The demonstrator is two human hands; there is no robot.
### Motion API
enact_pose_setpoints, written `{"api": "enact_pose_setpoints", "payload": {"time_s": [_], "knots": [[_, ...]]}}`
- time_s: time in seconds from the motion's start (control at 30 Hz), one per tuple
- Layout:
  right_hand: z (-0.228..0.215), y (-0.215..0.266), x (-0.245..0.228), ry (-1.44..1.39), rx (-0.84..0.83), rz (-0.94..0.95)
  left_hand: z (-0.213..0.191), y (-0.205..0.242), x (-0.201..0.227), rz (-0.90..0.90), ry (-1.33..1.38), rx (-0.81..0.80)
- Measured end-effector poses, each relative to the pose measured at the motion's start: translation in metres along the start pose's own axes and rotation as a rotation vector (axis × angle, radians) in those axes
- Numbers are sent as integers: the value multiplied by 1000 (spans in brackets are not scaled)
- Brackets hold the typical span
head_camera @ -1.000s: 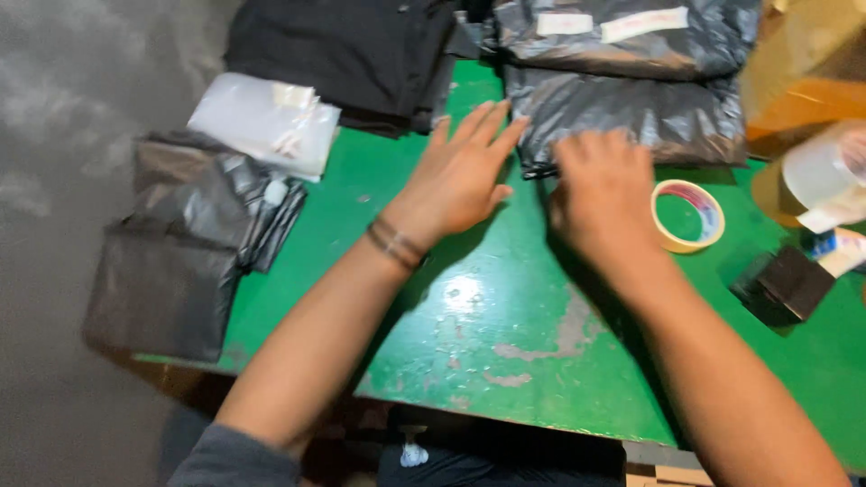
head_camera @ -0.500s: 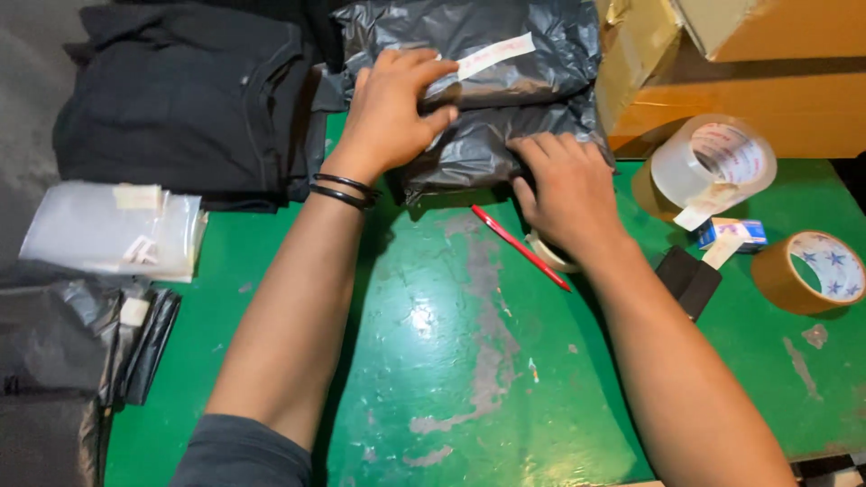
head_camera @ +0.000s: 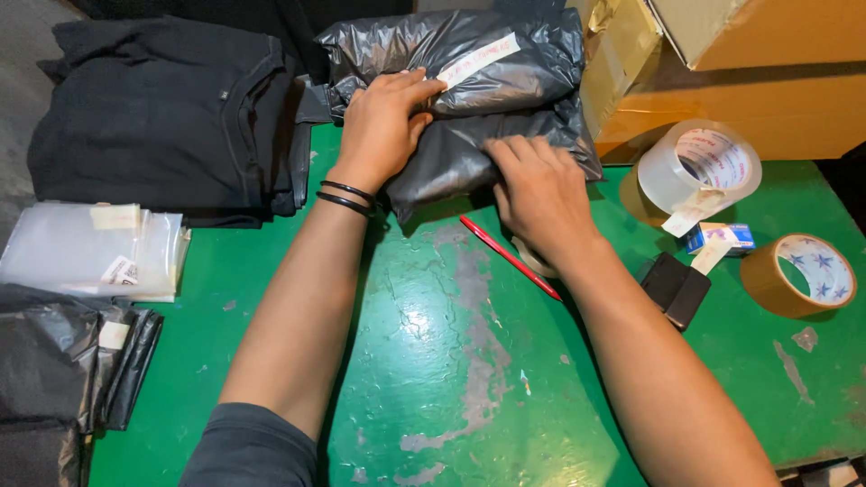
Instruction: The person folds a black plastic shipping bag around a folded black garment on a green table. They use a red pen to cut a piece of clear tape and seal the bag's opening. Finally, they apply a white label to the sealed package.
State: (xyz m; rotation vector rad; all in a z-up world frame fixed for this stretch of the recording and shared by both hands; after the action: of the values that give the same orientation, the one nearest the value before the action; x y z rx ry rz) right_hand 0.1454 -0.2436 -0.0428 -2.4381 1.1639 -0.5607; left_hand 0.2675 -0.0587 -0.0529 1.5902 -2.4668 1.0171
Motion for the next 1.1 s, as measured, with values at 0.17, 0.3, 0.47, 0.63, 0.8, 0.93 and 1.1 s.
{"api": "enact_pose_setpoints", "payload": {"time_s": [0.17, 0.3, 0.47, 0.63, 0.8, 0.93, 1.1], "knots": [[-8, 3, 3, -84, 197, 70, -1, -7, -6, -22, 47, 17], [-28, -1, -14, 78, 213, 6, 6, -15, -8, -79, -32, 64], [-51, 0, -29, 169, 159, -78, 14, -25, -12, -112, -54, 50], [-67, 1, -44, 216, 45, -108, 15, -23, -16, -101, -72, 8], [-92, -3, -82, 275, -48, -252, 12, -5, -16, -3, -104, -255], [-88, -3, -70, 330, 27, -217, -42, 29, 13, -26, -54, -290], [-88, 1, -54, 393, 75, -127, -95, 110, 60, 118, 220, -357]]}}
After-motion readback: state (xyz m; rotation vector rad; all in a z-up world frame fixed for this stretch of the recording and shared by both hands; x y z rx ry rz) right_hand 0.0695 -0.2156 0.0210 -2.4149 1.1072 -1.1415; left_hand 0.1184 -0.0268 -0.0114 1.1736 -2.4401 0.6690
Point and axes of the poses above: each hand's wrist, its own y-axis away from the middle knuckle, its own z-axis out of the palm, x = y × z, the point moved 5 cm from there along -y, towards the middle knuckle, and after that the axes turned 12 degrees about -z, right-handed, at the moved point
